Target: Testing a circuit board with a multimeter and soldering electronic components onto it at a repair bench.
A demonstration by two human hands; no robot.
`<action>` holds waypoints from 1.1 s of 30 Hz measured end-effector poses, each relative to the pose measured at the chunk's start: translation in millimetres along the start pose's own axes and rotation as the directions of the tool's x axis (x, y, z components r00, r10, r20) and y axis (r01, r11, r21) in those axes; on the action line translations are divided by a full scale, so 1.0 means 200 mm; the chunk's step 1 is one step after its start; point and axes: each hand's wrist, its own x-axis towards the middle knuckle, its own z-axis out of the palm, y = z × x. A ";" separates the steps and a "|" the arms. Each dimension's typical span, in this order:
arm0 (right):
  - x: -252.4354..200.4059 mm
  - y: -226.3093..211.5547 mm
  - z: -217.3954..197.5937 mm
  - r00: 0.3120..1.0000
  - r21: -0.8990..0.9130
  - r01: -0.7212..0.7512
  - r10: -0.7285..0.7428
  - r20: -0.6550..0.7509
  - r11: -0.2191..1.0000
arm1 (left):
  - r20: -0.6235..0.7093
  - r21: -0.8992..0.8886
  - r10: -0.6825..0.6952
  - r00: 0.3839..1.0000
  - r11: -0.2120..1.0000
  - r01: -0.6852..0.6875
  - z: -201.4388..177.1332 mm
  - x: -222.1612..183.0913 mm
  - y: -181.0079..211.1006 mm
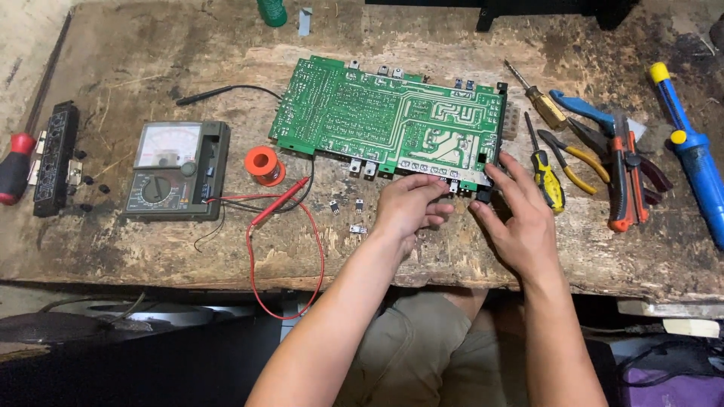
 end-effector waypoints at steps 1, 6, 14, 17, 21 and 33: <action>0.00 0.00 0.00 1.000 0.000 0.000 0.000 0.000 1.000 | 0.001 -0.006 -0.012 1.000 1.000 0.012 0.00 0.01 -0.01; 0.00 -0.01 -0.01 1.000 -0.004 -0.002 0.002 0.002 1.000 | -0.033 0.002 -0.014 0.999 1.000 0.014 0.01 0.01 -0.02; 0.00 -0.01 -0.01 1.000 0.002 -0.015 0.015 -0.004 1.000 | 0.012 -0.009 0.028 1.000 1.000 -0.028 0.01 -0.01 -0.01; 0.01 -0.02 -0.01 1.000 0.015 -0.025 0.025 -0.005 1.000 | 0.032 -0.018 0.032 0.999 0.999 -0.031 0.01 -0.02 -0.01; 0.00 -0.02 -0.01 1.000 0.024 -0.013 0.014 -0.016 1.000 | 0.025 -0.010 0.027 0.999 1.000 -0.027 0.01 -0.04 0.00; 0.33 0.41 -0.56 0.825 0.441 -0.096 0.319 -0.466 0.892 | -0.225 0.875 0.342 0.912 0.483 0.034 -0.34 -0.28 0.38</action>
